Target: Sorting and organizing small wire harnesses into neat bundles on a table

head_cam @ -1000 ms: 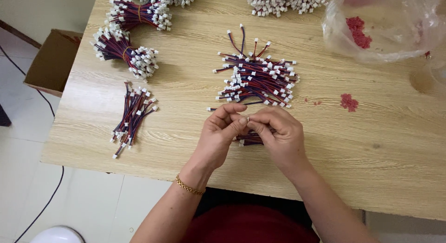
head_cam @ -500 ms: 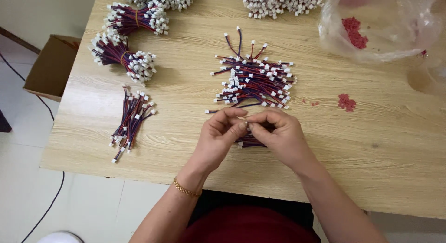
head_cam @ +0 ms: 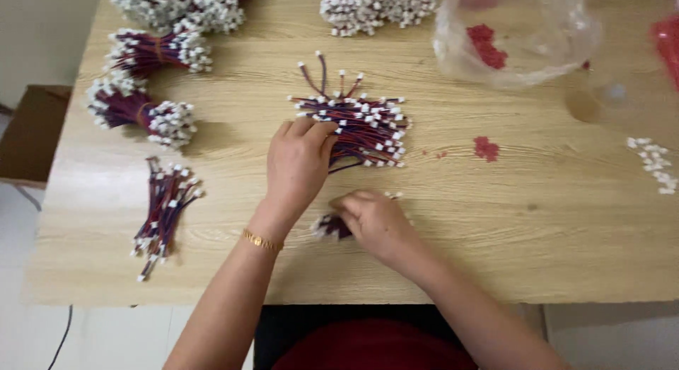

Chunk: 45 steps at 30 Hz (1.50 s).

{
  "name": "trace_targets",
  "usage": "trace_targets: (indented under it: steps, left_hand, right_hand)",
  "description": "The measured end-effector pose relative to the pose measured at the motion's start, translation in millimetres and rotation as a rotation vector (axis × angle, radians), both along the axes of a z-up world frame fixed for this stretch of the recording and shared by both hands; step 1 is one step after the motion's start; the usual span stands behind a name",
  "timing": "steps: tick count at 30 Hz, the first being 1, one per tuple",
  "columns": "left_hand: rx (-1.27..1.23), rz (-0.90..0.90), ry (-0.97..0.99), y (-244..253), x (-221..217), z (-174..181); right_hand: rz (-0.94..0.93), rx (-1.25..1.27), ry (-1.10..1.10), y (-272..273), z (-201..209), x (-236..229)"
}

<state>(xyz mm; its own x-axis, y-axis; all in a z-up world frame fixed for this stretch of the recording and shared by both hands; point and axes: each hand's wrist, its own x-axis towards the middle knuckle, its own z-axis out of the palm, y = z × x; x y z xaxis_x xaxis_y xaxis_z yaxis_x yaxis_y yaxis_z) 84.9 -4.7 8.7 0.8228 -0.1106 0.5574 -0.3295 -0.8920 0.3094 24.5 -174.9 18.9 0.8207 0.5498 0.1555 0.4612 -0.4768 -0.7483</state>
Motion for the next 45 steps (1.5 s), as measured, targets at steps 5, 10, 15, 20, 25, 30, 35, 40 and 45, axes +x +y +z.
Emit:
trace_targets:
  steps: [5,10,15,20,25,30,35,40,45]
  left_hand:
    - [0.182,0.033,0.043,-14,21,-19]
    - [0.182,0.035,0.004,-10,26,-43]
    - [0.151,-0.006,0.036,-12,22,-32]
    - [0.142,-0.02,0.057,-12,23,-33]
    - [0.156,-0.013,0.005,-14,29,-42]
    - [-0.238,-0.085,0.042,-11,17,-22]
    - [-0.477,-0.026,0.154,0,-18,4]
    - [-0.774,-0.011,0.245,3,-53,3]
    - [-1.325,-0.055,0.38,2,-69,-28]
  right_hand:
    - [-0.325,-0.118,0.063,-60,-12,25]
    - [-0.585,-0.328,-0.132,-120,-37,54]
    - [-0.569,-0.528,-0.224,-120,-47,75]
    - [-0.558,-0.54,-0.261,-106,-47,78]
    - [-0.582,-0.585,-0.349,-104,-63,84]
    - [-0.541,-0.266,-0.23,-110,-51,85]
    - [-0.435,0.368,0.078,-81,14,43]
    - [-0.296,0.569,0.18,-41,45,10]
    - [-0.128,0.702,0.386,-12,38,-2]
